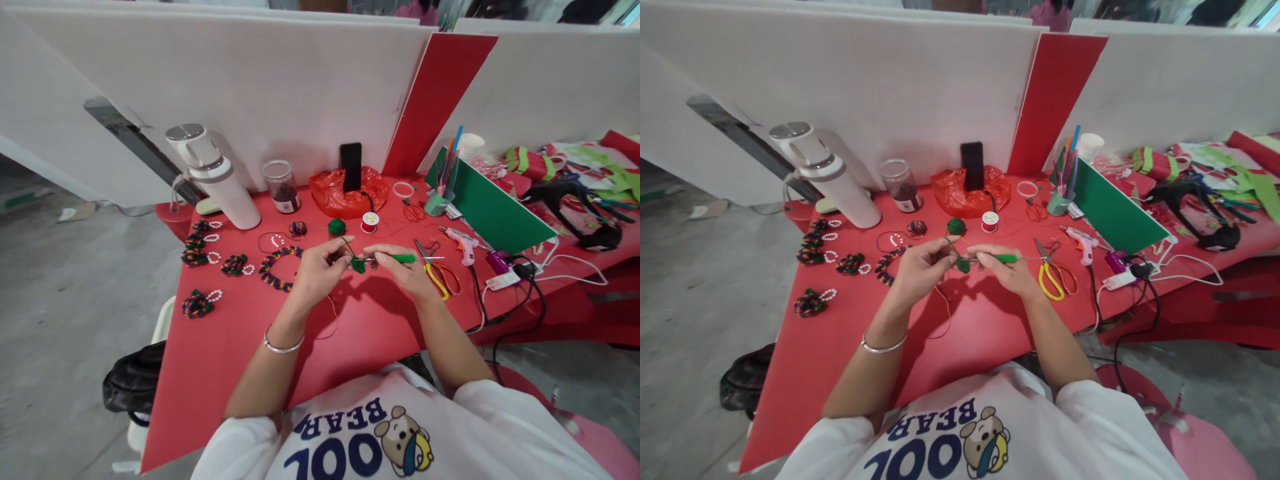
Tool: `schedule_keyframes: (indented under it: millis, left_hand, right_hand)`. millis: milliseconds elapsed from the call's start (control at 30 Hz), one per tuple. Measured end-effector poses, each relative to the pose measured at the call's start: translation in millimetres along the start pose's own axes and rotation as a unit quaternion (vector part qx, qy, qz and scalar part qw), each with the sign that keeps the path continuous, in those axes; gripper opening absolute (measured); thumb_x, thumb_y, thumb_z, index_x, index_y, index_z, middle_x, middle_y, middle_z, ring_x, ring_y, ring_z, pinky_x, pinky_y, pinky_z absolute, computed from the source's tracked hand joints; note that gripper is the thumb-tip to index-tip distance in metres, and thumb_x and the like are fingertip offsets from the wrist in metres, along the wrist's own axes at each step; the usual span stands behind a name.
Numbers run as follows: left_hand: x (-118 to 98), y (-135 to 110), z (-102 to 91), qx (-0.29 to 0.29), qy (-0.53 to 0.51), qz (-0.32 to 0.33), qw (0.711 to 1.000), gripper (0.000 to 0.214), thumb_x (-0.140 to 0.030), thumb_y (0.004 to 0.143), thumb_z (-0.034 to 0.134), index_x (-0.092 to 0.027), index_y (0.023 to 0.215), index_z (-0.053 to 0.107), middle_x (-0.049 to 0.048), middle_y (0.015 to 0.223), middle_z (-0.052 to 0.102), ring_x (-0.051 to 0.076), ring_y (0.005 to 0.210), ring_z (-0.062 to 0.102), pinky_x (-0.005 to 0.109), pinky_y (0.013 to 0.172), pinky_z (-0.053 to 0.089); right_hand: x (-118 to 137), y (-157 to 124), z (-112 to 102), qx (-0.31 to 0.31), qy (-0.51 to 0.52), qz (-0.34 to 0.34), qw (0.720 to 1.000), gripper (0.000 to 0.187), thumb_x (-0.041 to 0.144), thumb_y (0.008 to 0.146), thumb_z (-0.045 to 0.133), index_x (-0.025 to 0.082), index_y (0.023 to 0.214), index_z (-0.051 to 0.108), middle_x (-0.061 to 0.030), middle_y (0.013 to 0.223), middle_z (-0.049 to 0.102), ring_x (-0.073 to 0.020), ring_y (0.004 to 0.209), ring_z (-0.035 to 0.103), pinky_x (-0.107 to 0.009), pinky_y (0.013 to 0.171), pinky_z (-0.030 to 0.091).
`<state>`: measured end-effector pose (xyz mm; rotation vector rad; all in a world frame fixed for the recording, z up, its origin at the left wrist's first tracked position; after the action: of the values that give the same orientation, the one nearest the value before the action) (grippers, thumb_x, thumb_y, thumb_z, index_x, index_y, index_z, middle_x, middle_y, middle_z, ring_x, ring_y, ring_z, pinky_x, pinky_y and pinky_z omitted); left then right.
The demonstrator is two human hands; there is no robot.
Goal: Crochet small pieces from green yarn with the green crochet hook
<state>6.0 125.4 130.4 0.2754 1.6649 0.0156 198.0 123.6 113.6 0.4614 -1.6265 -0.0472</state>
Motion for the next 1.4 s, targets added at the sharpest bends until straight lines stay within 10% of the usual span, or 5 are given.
schedule_keyframes:
  millis: [833,1400]
  left_hand:
    - [-1,1,-4.0,-0.044,0.037,0.015,0.998,0.035,-0.020,0.080,0.065,-0.015,0.113,0.077,-0.0006,0.069,0.066,0.011,0.057,0.054,0.024,0.057,0.044]
    - [7,3,5.3,-0.048,-0.080,-0.038,0.995,0.046,-0.018,0.067,0.071,-0.011,0.113,0.074,-0.0024,0.071,0.065,0.009,0.060,0.058,0.023,0.061,0.049]
  right_hand:
    - [23,-3,13,-0.010,-0.165,-0.136,0.977,0.024,0.031,0.102,0.055,0.027,0.113,0.076,-0.0051,0.110,0.080,-0.0186,0.102,0.075,-0.036,0.092,0.062]
    - [22,-21,37,-0.101,-0.327,-0.313,0.886,0.036,0.013,0.095,0.064,0.025,0.129,0.068,-0.0121,0.114,0.075,-0.0210,0.100,0.072,-0.038,0.085,0.063]
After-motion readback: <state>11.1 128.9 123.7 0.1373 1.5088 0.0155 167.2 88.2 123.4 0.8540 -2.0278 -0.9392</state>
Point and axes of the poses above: each hand's wrist, its own y-axis towards the middle knuckle, its own z-axis out of the palm, x = y × z, the point moved 4 cm from there along y, towards the middle knuckle
